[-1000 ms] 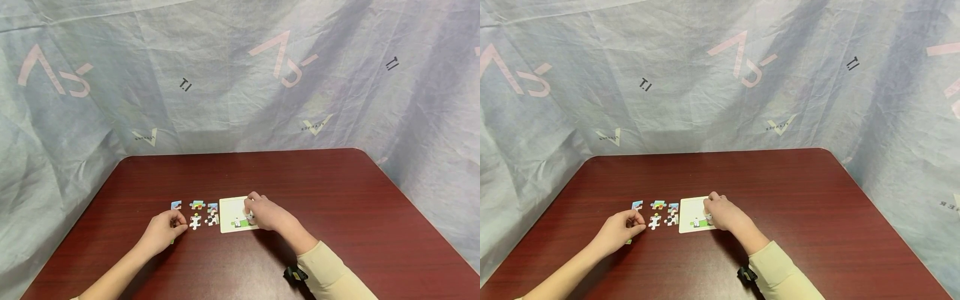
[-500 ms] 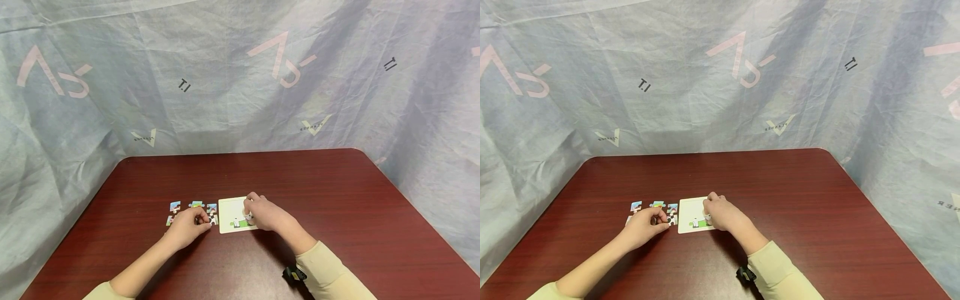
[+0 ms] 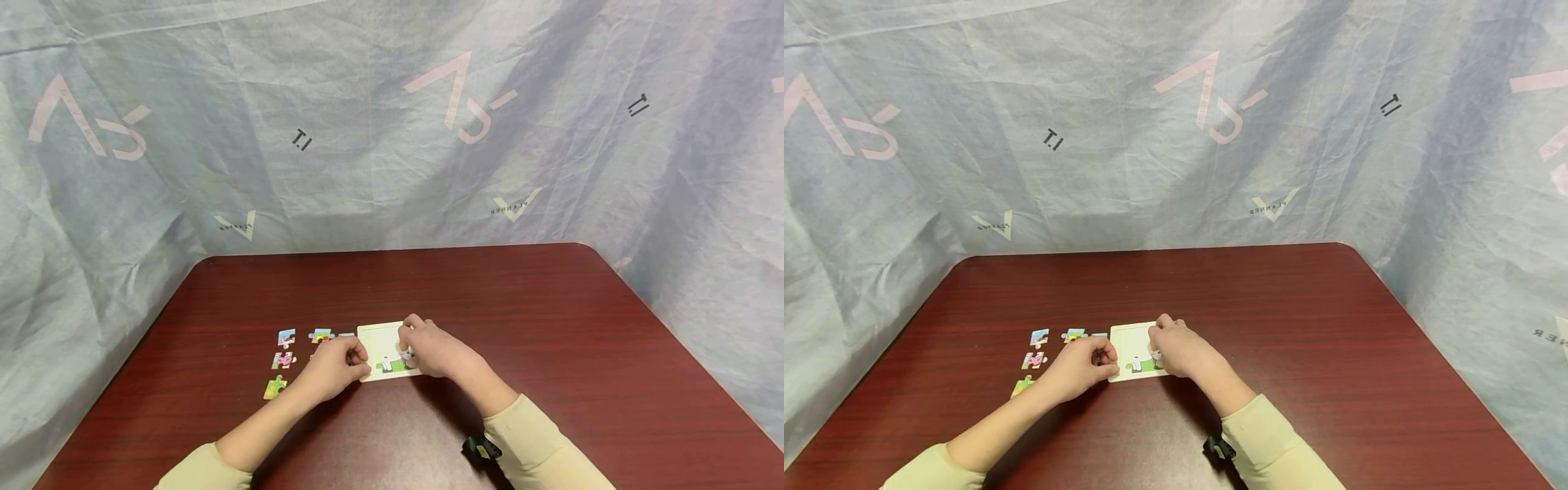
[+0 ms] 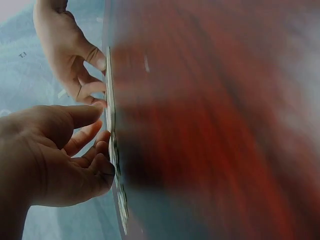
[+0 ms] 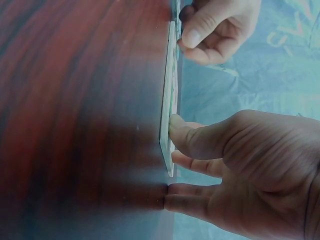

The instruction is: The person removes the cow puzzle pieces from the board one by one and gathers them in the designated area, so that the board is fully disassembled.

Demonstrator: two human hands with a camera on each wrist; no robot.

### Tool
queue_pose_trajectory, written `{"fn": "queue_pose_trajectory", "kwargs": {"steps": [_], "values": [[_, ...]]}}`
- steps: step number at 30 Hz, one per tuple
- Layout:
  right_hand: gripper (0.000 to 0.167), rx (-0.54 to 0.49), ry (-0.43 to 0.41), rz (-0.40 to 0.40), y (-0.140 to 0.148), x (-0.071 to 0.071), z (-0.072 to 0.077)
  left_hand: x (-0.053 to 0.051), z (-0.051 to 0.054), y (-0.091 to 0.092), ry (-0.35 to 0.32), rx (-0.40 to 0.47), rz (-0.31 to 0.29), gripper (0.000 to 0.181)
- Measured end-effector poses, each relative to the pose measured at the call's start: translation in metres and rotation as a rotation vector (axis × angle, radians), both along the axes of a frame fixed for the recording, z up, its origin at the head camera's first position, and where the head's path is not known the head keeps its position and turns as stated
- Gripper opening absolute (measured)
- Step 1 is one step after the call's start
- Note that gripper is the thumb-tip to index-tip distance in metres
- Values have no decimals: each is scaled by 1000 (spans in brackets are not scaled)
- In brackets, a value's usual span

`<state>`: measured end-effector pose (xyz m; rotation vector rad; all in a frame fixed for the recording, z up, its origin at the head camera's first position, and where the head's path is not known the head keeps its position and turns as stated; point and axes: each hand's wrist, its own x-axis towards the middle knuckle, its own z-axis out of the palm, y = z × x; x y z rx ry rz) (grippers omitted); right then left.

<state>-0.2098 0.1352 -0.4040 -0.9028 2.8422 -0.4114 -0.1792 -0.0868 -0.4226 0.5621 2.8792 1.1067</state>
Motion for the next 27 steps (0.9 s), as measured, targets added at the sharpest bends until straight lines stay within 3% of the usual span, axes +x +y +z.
{"fn": "queue_pose_trajectory", "kwargs": {"steps": [9,20,27], "values": [[17,-5,-3,3,0,-1,0,-5,2,19,24,-4,-21,20],[20,-5,5,4,1,-1,0,-7,3,29,-61,-51,3,20],[21,6,1,-4,0,0,1,-7,5,33,-81,-88,23,19]]}}
